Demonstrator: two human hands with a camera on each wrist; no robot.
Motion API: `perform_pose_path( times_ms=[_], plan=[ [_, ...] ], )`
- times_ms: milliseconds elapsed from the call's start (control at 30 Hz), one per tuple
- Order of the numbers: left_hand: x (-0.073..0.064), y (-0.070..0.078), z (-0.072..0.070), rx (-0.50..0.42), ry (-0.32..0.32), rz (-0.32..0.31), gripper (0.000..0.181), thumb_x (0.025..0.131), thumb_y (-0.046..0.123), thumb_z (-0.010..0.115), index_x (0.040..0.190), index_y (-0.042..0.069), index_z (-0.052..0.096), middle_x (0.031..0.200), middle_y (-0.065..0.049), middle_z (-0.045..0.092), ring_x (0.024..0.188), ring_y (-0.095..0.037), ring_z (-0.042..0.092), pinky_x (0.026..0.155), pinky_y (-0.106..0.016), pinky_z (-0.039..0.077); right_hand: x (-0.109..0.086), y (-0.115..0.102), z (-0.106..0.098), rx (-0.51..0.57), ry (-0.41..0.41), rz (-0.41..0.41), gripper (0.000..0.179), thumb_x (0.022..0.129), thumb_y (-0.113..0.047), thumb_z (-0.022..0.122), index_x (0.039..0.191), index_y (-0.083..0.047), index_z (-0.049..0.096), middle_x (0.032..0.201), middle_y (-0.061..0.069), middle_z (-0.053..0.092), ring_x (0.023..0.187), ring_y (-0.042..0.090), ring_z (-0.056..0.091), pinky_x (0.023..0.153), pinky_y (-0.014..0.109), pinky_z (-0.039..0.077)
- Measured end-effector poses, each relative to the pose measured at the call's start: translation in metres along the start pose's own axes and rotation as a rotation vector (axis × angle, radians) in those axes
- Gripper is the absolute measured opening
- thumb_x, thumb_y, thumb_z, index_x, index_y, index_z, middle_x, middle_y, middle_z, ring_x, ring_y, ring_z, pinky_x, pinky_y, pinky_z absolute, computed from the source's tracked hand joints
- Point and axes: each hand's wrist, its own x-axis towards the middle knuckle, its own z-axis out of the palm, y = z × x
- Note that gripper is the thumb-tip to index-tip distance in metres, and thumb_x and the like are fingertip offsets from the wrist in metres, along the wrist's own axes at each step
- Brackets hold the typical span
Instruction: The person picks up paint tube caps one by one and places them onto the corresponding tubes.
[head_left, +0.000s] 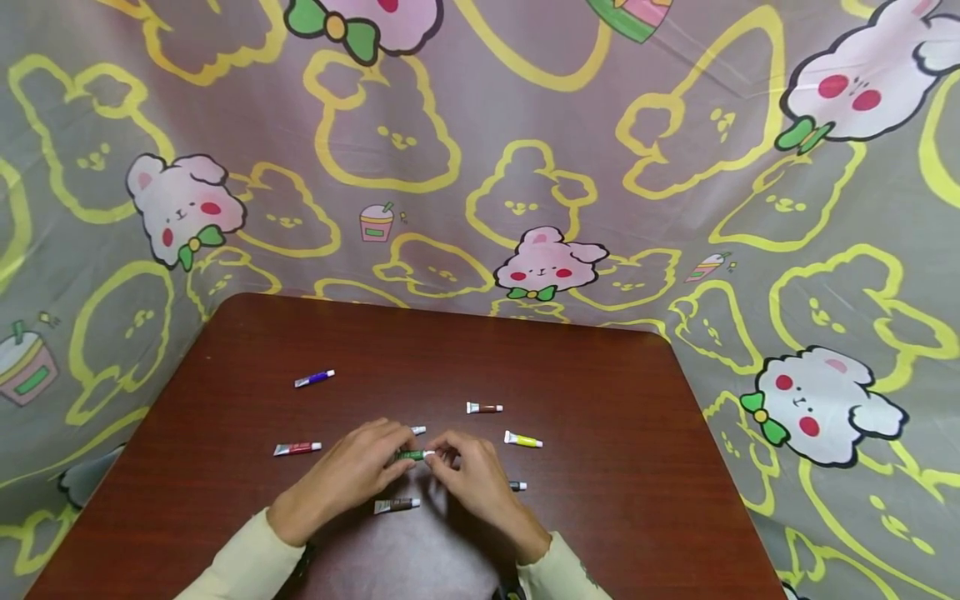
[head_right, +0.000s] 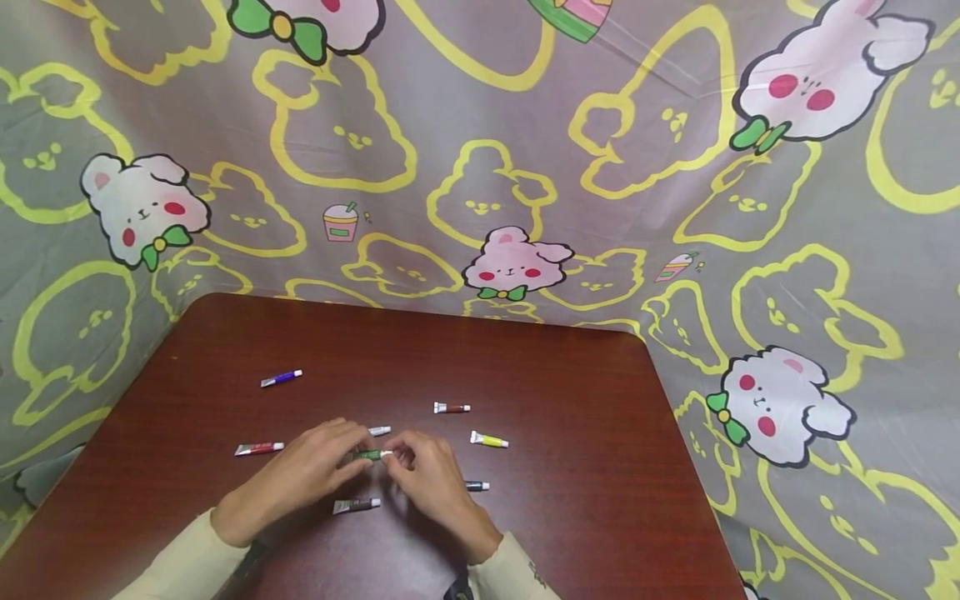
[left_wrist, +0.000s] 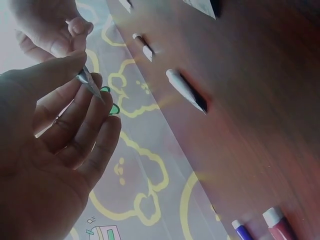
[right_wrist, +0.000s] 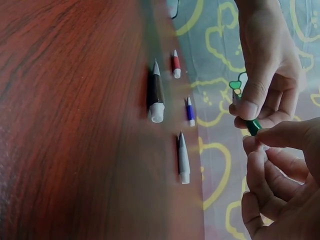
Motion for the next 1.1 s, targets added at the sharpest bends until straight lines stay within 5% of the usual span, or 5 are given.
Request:
perform_pose_path(
  times_ms=[200,533,700,833,1100],
  plan=[
    [0.0003,0.0009,-0.0019,-0.020,-0.015,-0.023,0.018,0.093,0.017,0.087,0.100,0.018,0.071,0.096,0.008,0.072,0.089,-0.009,0.065,0.078,-0.035,0.058,-0.0002,-0.0014,-0.0001,0.059,0.024,-0.001,0.009,0.096,-0.011,0.081,0.105,-0.012,0.079,0.088,-0.001,0.077,0.080,0.001,0.066,0.076,0.040,0.063],
    [0.0022,0.0010,-0.0042,-0.037,-0.005,-0.018,0.017,0.093,0.017,0.087,0.100,0.018,0.072,0.094,0.009,0.072,0.088,-0.008,0.066,0.076,-0.034,0.058,-0.0008,-0.0003,0.0013,0.041,0.050,-0.034,0.005,0.100,-0.018,0.079,0.103,-0.014,0.081,0.089,-0.005,0.079,0.085,0.005,0.071,0.081,0.042,0.061],
    [0.0039,0.0054,-0.0047,-0.033,0.004,-0.008,0.018,0.093,0.018,0.087,0.103,0.017,0.072,0.096,0.008,0.073,0.089,-0.009,0.066,0.078,-0.034,0.059,-0.0005,0.0006,0.0033,0.023,0.077,0.004,0.020,0.106,-0.024,0.072,0.088,-0.016,0.076,0.079,-0.005,0.077,0.077,0.004,0.069,0.074,0.033,0.060],
    [0.0057,0.0079,-0.0030,-0.030,0.032,0.018,0.021,0.091,0.018,0.089,0.105,0.016,0.073,0.098,0.006,0.074,0.091,-0.010,0.068,0.080,-0.034,0.061,0.0007,0.0020,0.0049,-0.010,0.111,0.019,0.037,0.109,-0.027,0.067,0.074,-0.016,0.069,0.067,-0.008,0.064,0.064,-0.002,0.050,0.060,0.020,0.045],
    [0.0056,0.0076,0.0002,-0.028,0.079,0.026,0.024,0.089,0.018,0.091,0.104,0.016,0.073,0.098,0.007,0.075,0.090,-0.008,0.068,0.078,-0.032,0.060,-0.0004,0.0054,0.0037,0.098,0.110,-0.068,0.005,0.104,-0.018,0.074,0.105,-0.013,0.072,0.091,-0.003,0.076,0.087,0.006,0.070,0.078,0.037,0.062]
  ],
)
